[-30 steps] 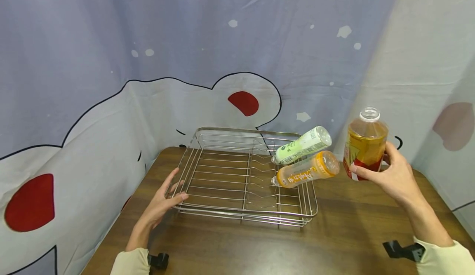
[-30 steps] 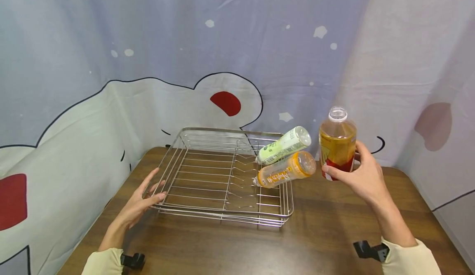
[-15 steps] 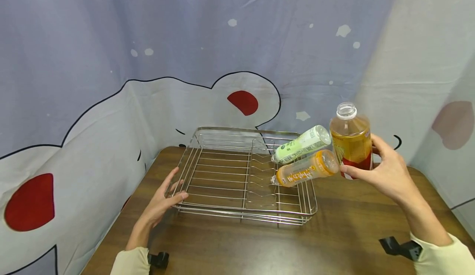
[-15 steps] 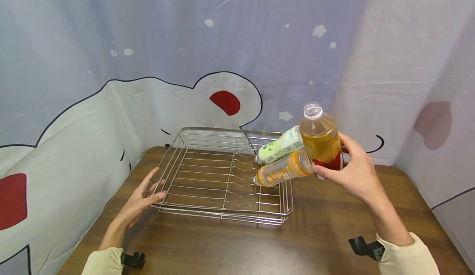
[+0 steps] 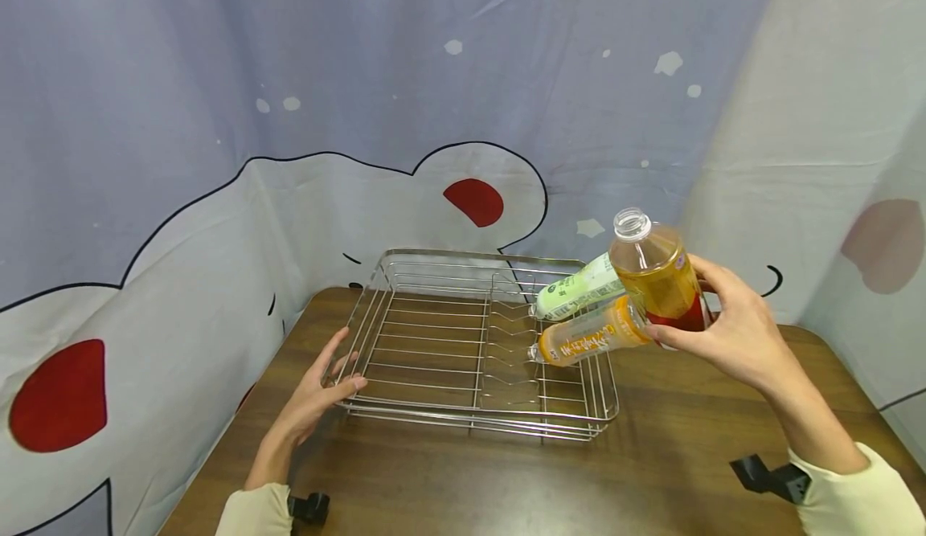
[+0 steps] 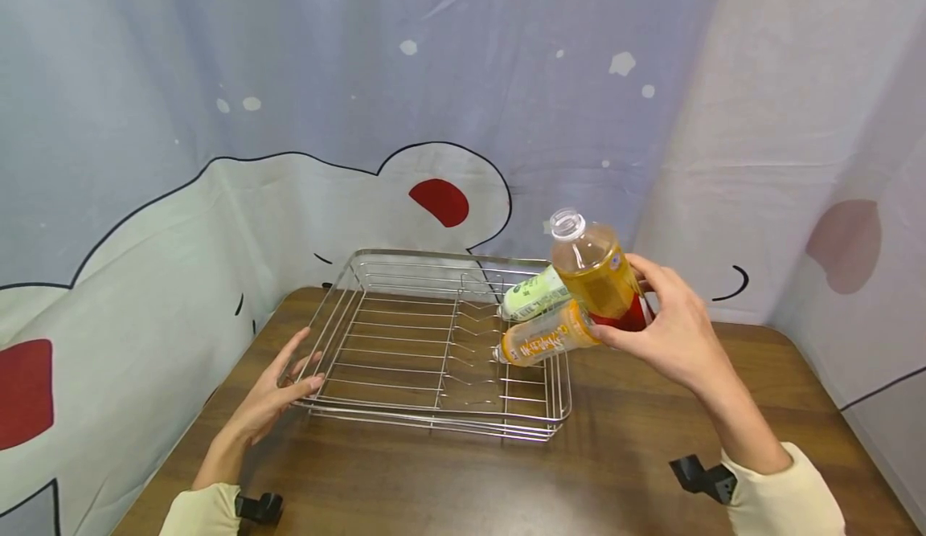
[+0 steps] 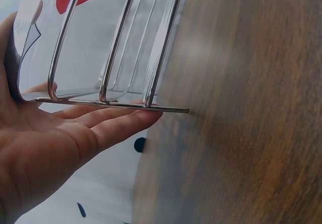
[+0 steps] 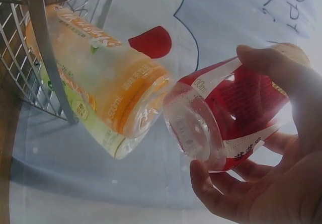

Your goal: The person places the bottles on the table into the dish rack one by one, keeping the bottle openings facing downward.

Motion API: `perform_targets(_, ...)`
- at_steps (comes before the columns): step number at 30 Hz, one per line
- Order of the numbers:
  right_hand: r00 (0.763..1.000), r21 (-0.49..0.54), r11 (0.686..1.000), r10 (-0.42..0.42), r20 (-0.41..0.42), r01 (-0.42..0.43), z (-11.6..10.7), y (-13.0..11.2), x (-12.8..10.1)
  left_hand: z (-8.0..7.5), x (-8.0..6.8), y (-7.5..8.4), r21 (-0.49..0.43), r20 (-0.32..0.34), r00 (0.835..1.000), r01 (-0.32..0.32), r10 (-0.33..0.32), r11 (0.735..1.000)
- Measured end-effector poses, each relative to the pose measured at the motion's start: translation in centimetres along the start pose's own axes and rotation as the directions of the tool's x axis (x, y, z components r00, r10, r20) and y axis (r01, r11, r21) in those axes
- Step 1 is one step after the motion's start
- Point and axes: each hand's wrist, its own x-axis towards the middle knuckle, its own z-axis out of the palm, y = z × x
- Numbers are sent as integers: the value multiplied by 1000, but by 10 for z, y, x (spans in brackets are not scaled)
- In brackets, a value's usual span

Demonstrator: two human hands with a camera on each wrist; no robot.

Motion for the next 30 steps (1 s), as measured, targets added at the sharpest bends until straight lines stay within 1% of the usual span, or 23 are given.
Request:
perform_targets(6,999,-6,999,-32,-1,32,2,-6,4,-1,0,0,14,-7,1000,-5,5,1000)
perform_targets(9,999,-8,999,-45,-1,45,3,-10,5,-3,-2,7,57,-30,999,-17,18,998)
perform_targets(10,999,-10,999,-51,-1,51,3,-11,6,-4,-2,10,83,-43,999,-25,28,996)
perform_targets(12,998,-16,998,-56,0,56,4,-13,7,-5,-2,21,172,-89,994,-41,56,984)
perform_targets(14,999,-23,998,-54,-2,54,4,-15,8,-6,0,32,273,-140,985,-59,100,960)
perform_targets(15,998,-28,998,-57,-2,57,4,-16,9,-5,1,39,316,-159,978,-80,135,945)
perform_targets(17,998,-32,997,-65,-7,65,4,-18,10,-1,5,52,397,-191,958,-123,213,909)
perform_targets(20,997,-34,996,-80,-12,80,6,-20,11,11,10,72,461,-188,925,-212,329,862)
perform_targets(22,996,-38,996,-85,-11,85,7,-21,12,22,15,84,483,-167,901,-279,400,830)
perform_targets(25,995,-55,993,-100,-7,100,8,-23,13,39,22,100,494,-128,866,-367,483,788)
perform_targets(28,994,-72,991,-110,-1,109,9,-25,13,57,30,116,480,-76,834,-450,546,753)
perform_targets(30,994,-80,991,-111,5,111,10,-26,13,68,36,127,468,-38,816,-495,576,732)
